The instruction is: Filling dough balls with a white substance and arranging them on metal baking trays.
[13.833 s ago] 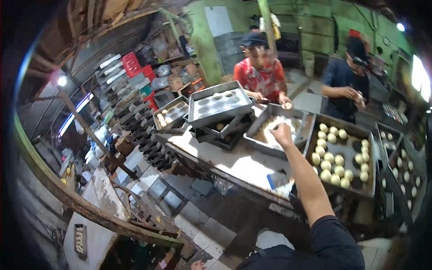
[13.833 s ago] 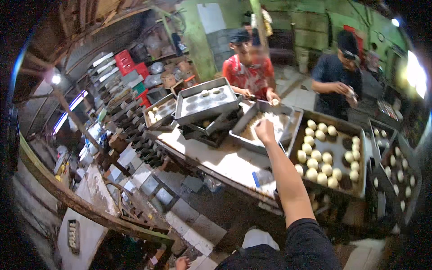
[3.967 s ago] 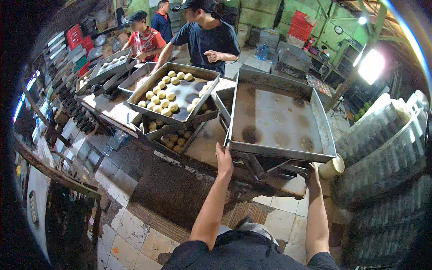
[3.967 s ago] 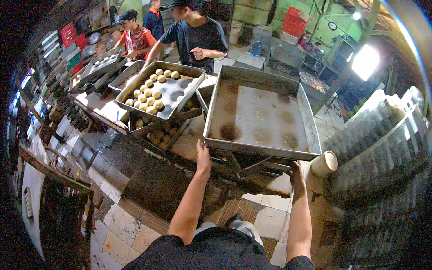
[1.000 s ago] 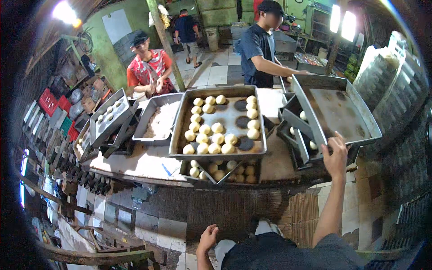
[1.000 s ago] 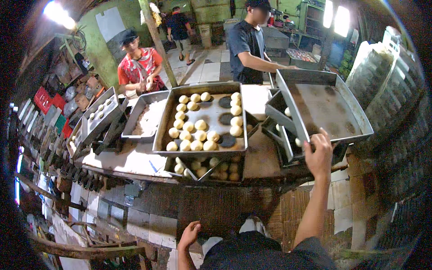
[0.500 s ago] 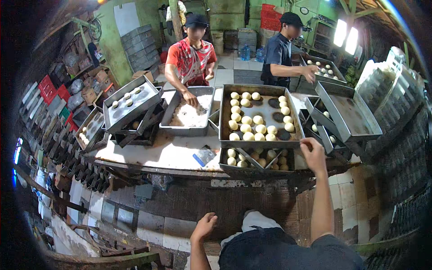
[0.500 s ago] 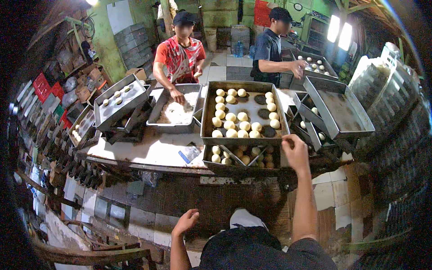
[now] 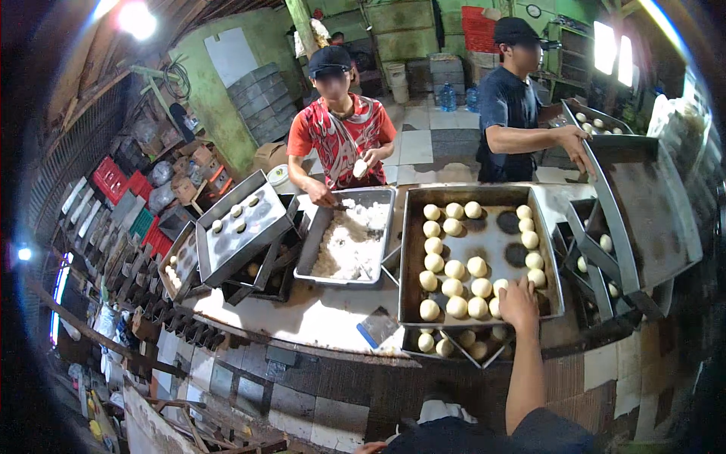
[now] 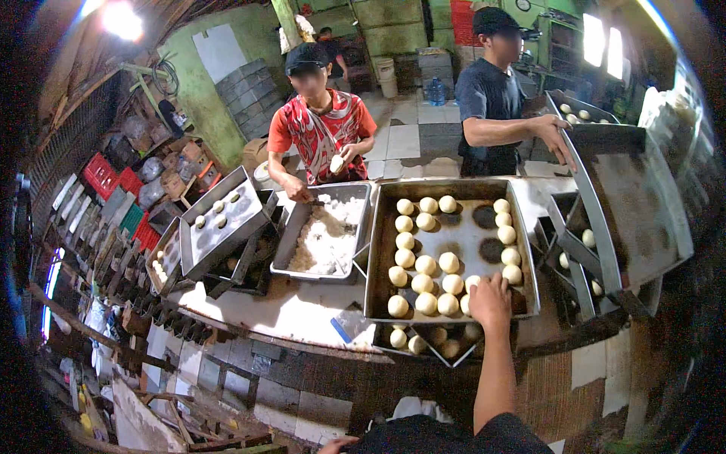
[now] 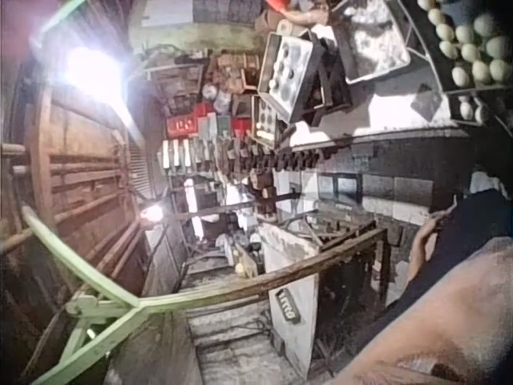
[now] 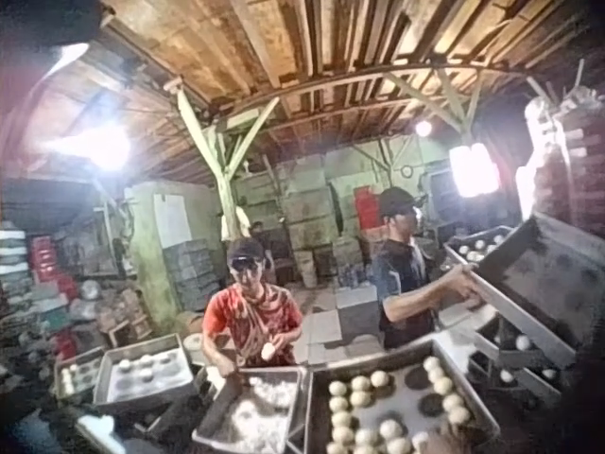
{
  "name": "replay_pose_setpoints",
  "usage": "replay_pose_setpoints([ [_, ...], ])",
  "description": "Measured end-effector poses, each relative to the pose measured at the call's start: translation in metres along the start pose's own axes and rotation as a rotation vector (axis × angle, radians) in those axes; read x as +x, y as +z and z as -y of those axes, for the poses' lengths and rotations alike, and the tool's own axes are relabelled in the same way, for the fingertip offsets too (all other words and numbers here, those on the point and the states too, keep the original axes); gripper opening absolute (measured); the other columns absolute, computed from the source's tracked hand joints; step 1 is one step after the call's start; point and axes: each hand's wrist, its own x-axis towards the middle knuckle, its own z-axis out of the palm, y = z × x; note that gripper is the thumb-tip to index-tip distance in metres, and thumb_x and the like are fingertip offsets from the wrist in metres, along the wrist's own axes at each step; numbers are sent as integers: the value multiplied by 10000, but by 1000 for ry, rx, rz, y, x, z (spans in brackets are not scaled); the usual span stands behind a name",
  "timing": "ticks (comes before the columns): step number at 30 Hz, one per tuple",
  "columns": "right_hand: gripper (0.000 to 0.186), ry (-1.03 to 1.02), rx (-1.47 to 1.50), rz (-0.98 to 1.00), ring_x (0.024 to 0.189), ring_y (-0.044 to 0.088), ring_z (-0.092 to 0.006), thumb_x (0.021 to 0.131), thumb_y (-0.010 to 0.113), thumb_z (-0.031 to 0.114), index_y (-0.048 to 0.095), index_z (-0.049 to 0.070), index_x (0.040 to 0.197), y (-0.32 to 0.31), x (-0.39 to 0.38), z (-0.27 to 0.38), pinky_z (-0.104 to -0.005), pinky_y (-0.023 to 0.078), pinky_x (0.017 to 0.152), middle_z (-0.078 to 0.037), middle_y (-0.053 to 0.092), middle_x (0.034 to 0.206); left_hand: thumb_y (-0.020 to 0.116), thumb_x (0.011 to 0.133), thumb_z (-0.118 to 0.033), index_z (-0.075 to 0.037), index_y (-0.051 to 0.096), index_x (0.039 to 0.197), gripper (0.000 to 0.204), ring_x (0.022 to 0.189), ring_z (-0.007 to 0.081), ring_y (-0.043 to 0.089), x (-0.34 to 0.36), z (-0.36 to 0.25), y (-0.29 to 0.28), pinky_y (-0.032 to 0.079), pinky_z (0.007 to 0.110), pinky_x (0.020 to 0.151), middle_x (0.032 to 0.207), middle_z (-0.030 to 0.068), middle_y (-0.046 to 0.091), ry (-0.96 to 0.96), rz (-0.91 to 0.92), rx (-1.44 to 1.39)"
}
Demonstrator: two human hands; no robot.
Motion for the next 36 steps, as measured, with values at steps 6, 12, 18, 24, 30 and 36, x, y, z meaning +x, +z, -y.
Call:
replay_pose_setpoints([
  [6, 327, -121, 290, -45, 1090, 570, -407, 873, 746, 205, 590, -40, 1024, -8, 3, 11, -498, 475, 930, -235, 598, 1117, 589, 1042, -344, 10, 566, 1374, 485, 1035, 277, 696, 40, -94, -26, 555, 411, 911, 1212, 164, 675, 16, -327, -254],
  [12, 379, -254, 1067, -370, 815, 570, -167, 812, 823, 220, 574, 30, 1025, -12, -42, 30, -315, 490, 745, -36, 606, 925, 573, 1051, -163, 4, 577, 1375, 365, 1059, 219, 689, 63, -211, -12, 543, 341, 931, 1240, 126, 671, 215, -7, -152],
  [18, 360, -488, 1014, -11, 869, 602, -197, 805, 841, 198, 620, 7, 1015, 30, -184, 191, -327, 505, 751, -104, 634, 968, 521, 1076, -208, 45, 510, 1417, 424, 1131, 250, 669, -14, -257, -36, 544, 384, 992, 1348, 168, 621, 502, 314, -384],
  [24, 300, -1163, 636, -175, 994, 624, -320, 819, 788, 132, 656, 35, 1071, 117, -305, 304, -449, 489, 894, -137, 651, 1039, 556, 1061, -166, 43, 531, 1370, 374, 1088, 227, 685, -61, -224, -140, 601, 306, 867, 1285, 183, 658, 651, -50, -648],
  [30, 256, -1106, 680, -56, 950, 600, -323, 836, 750, 121, 639, 21, 1044, 119, -353, 385, -414, 497, 868, -129, 624, 1012, 581, 1044, -132, -11, 538, 1342, 325, 967, 162, 681, -105, -181, -225, 577, 278, 821, 1202, 139, 680, 724, -53, -779],
  [36, 184, -1192, 551, -58, 891, 595, -308, 856, 736, 156, 652, 27, 958, 159, -371, 420, -413, 499, 813, -118, 616, 922, 595, 1046, -185, -19, 545, 1335, 337, 1022, 177, 675, -118, -161, -242, 566, 309, 874, 1173, 109, 683, 662, -85, -886],
])
